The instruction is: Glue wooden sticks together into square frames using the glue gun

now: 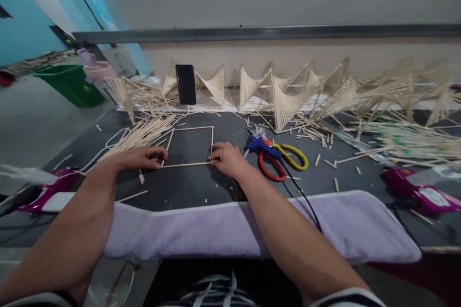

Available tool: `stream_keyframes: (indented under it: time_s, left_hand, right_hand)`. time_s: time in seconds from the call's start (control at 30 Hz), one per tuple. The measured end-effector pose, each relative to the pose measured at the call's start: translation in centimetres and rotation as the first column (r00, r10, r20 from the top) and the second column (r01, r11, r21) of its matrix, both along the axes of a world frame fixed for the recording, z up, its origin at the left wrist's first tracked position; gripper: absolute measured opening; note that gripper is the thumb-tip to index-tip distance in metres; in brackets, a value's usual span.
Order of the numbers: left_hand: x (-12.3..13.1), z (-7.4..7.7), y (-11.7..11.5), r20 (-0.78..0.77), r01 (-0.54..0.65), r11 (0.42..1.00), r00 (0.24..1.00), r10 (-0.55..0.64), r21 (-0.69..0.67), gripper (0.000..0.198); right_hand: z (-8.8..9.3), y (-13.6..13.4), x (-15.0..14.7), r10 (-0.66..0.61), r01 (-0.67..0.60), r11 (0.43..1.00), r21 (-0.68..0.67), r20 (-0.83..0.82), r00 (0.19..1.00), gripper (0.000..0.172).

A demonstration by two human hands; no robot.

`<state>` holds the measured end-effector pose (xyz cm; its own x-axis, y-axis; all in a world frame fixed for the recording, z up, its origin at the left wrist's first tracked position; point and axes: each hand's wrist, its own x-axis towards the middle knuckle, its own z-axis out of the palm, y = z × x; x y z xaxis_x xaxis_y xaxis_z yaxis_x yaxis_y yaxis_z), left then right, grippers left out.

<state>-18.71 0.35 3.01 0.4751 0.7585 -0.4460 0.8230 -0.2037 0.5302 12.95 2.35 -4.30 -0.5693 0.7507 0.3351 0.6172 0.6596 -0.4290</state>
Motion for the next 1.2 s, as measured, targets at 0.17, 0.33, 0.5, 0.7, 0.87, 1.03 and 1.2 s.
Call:
stream_keyframes:
  time_s: [0.17,0.33,0.5,0.7,0.87,1.03,1.2]
  left_hand:
    - [0.0,0.0,0.1,-0.009,0.007,1.000,1.000,-0.007,0.010,0.031]
    - [0.0,0.1,0.2,0.003,0.011,1.000,1.000,-0.011,0.012,0.032]
    - [-0.4,-0.9,0.9,-0.034,-0.009,1.000,0.999,0.009,0.007,0.035]
    - [-0.3,-1.6,1.0,-0.003,-0.032,0.999,0.999,0.032,0.034,0.036]
    - [0.1,-0.5,0.8,-0.082,-0.012,1.000,0.997,0.012,0.000,0.038]
    - [0.2,0.4,0.5,-0.093,0.028,1.000,0.995,-0.029,-0.013,0.037]
    - [-0.3,-0.1,0.9,-0.102,0.042,0.999,0.994,-0.044,-0.020,0.038]
  right_hand:
    - [0.2,-0.1,-0.1,-0.004,0.004,1.000,-0.020,0.002,1.000,0.014]
    - [0.6,-0.3,-0.1,-0.022,0.023,0.999,-0.031,0.025,0.999,0.016]
    - [1.5,-0.6,-0.2,-0.032,0.036,0.997,-0.062,0.062,0.998,0.017]
    - [2.0,-0.6,-0.2,-0.040,0.047,0.996,-0.072,0.092,0.995,0.016]
    - [1.8,-0.6,-0.2,-0.039,0.045,0.996,-0.075,0.080,0.996,0.017]
    - [1.9,-0.7,-0.3,-0.047,0.053,0.995,-0.089,0.075,0.996,0.017]
    - [2.0,-0.8,-0.3,-0.045,0.052,0.995,-0.087,0.085,0.995,0.017]
